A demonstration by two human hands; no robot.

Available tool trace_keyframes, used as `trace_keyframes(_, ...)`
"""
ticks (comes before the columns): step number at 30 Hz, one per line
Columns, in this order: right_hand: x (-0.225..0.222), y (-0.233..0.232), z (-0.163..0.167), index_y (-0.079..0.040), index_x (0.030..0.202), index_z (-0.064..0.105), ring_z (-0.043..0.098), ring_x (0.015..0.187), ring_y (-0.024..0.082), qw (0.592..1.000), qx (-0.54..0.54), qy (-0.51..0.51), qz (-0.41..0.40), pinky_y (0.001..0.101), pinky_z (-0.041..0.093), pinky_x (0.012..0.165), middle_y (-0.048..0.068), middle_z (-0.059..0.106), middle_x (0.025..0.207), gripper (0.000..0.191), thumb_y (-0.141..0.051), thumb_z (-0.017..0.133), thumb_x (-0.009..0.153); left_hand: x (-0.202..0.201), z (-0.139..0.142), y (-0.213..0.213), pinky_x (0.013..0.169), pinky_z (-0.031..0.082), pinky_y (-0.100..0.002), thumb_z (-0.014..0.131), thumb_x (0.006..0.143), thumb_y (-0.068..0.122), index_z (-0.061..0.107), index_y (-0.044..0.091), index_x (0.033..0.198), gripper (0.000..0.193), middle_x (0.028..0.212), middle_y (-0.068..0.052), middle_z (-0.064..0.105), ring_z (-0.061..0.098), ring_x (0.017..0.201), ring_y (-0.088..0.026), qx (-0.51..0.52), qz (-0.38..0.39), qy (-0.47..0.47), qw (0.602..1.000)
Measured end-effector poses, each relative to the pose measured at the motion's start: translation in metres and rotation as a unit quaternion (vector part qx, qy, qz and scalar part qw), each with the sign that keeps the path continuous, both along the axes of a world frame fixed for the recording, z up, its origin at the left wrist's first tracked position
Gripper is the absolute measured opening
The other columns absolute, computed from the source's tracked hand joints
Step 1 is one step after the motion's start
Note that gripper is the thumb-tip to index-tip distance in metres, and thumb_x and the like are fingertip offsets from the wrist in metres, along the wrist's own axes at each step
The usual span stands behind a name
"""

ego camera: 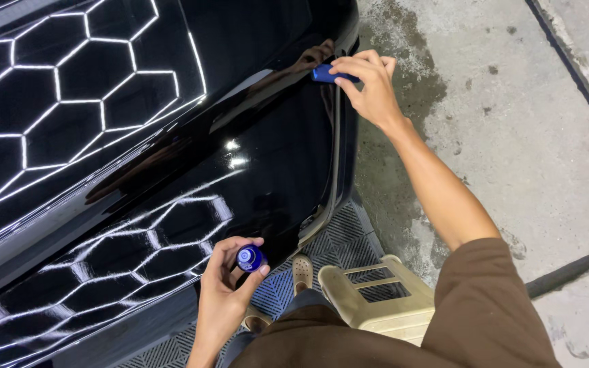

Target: The person wipes the hood and front panels of a black car with an orange microfiber cloth, refolding the cloth between sections. They then take a small blue bottle of coating liquid and a blue foam applicator and rub the product onto the car's front panel by hand.

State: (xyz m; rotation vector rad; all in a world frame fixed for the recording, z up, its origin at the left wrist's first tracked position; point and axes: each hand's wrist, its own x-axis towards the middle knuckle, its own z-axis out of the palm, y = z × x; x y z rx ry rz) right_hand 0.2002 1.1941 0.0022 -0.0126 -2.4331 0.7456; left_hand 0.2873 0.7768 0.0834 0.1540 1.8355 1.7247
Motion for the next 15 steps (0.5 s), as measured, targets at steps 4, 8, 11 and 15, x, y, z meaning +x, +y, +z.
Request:
trace_keyframes(4, -0.005, 0.006, -0.02, -0.009, 0.109, 0.076, 0.062, 0.114, 0.018, 0.997, -0.076, 0.016, -0.017, 0.0354, 0.03, 0.102, -0.002, 0.075, 0.124, 0.014, -0.011, 0.076, 0.095, 0.002, -0.004, 0.002, 0.1, 0.057, -0.034, 0.074, 0.082, -0.006, 0.057, 0.006, 0.12, 0.043, 0.125, -0.011, 0.068, 0.065, 0.116, -0.018, -0.02, 0.0, 0.013, 1.0)
trace_keyframes(8, -0.013, 0.011, -0.045, -0.005, 0.109, 0.075, 0.066, 0.113, 0.022, 0.989, -0.124, 0.056, -0.051, 0.0386, 0.035, 0.103, 0.005, 0.076, 0.12, 0.017, -0.004, 0.076, 0.092, 0.003, -0.01, 0.004, 0.101, 0.057, -0.035, 0.073, 0.081, -0.006, 0.058, 0.006, 0.12, 0.043, 0.125, -0.011, 0.068, 0.066, 0.118, -0.018, -0.04, 0.003, 0.01, 0.999)
trace_keyframes(11, -0.023, 0.013, -0.062, -0.001, 0.111, 0.072, 0.072, 0.115, 0.019, 0.964, -0.245, 0.1, -0.018, 0.0352, 0.051, 0.106, 0.008, 0.077, 0.12, 0.019, 0.002, 0.072, 0.092, 0.002, -0.017, 0.007, 0.1, 0.056, -0.035, 0.074, 0.081, -0.007, 0.057, 0.004, 0.12, 0.044, 0.125, -0.012, 0.067, 0.065, 0.117, -0.019, -0.01, 0.005, 0.014, 1.0)
trace_keyframes(15, -0.025, 0.008, -0.077, 0.002, 0.11, 0.072, 0.073, 0.102, 0.018, 0.946, -0.305, 0.098, -0.048, 0.0319, 0.056, 0.097, 0.012, 0.077, 0.114, 0.02, 0.004, 0.072, 0.09, 0.003, -0.023, 0.013, 0.1, 0.057, -0.035, 0.074, 0.081, -0.007, 0.057, 0.004, 0.12, 0.043, 0.125, -0.013, 0.067, 0.065, 0.118, -0.019, -0.025, -0.003, 0.015, 1.0)
